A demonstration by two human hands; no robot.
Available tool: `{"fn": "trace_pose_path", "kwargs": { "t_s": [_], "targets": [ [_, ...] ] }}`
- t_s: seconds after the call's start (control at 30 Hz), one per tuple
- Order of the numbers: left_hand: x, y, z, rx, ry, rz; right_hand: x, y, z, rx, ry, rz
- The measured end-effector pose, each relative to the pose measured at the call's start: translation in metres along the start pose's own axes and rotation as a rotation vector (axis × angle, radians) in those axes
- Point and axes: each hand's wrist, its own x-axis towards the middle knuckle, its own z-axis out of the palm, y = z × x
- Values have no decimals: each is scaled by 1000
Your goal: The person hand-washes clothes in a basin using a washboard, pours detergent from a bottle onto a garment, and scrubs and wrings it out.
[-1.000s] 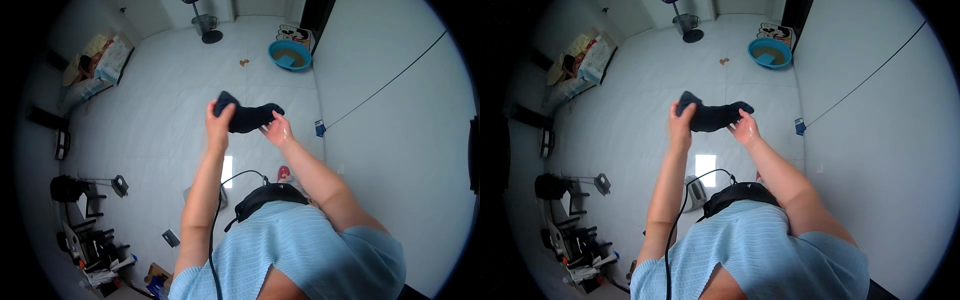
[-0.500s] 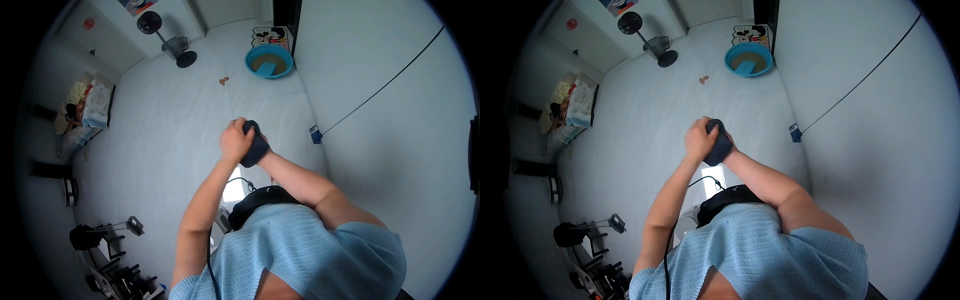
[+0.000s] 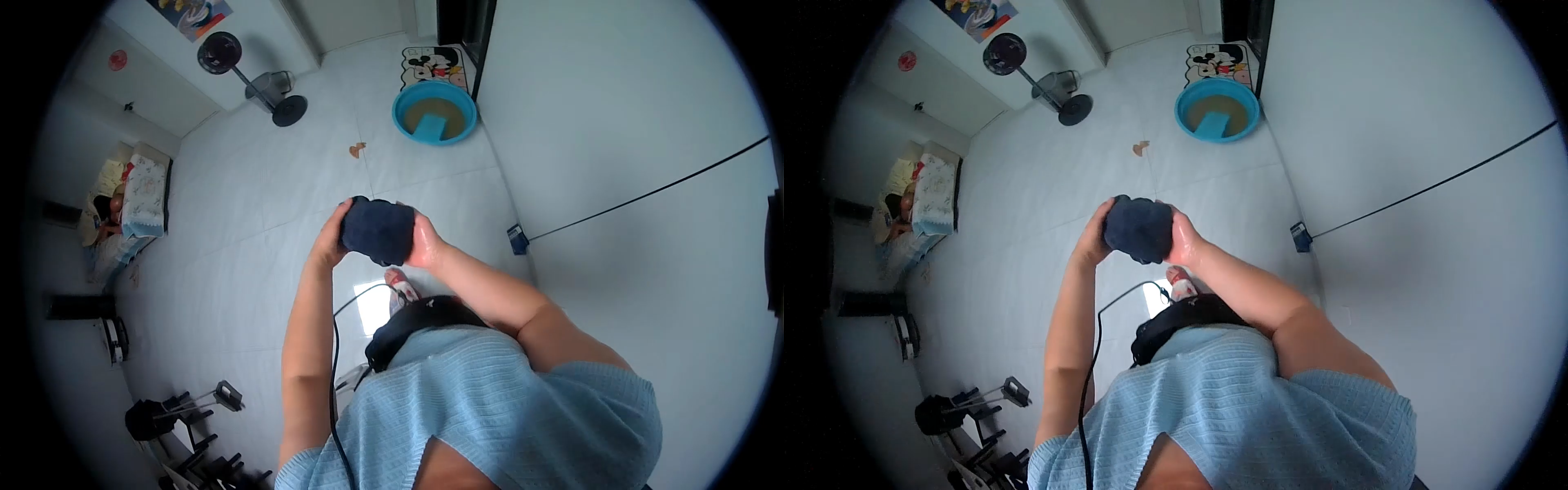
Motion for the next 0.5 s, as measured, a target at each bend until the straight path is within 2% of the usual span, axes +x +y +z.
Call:
{"fn": "trace_pose_path", "kwargs": {
  "t_s": [0.07,0.1,0.17,0.2,0.27,0.3,0.37,0.4,0.5],
  "targets": [
    [0,23,-7,-350,-191,-56,25,-13,13,-67,-8,46],
    [10,30,-17,-346,-208,-55,38,-19,22,-69,-4,29],
    [33,34,-40,-357,-144,31,60,-28,39,-227,136,-32],
    [45,37,-55,-361,-154,27,76,-32,39,-229,145,-39],
    [69,50,-82,-411,-50,18,115,-42,31,-188,74,-8],
    [80,59,-90,-409,-58,19,132,-45,28,-189,76,-16],
    [88,75,-89,-393,80,195,149,-46,26,-226,230,8],
    [94,80,-87,-395,75,184,157,-45,25,-221,241,7],
    [114,92,-71,-15,262,449,179,-38,41,-119,322,133]
  ]
}}
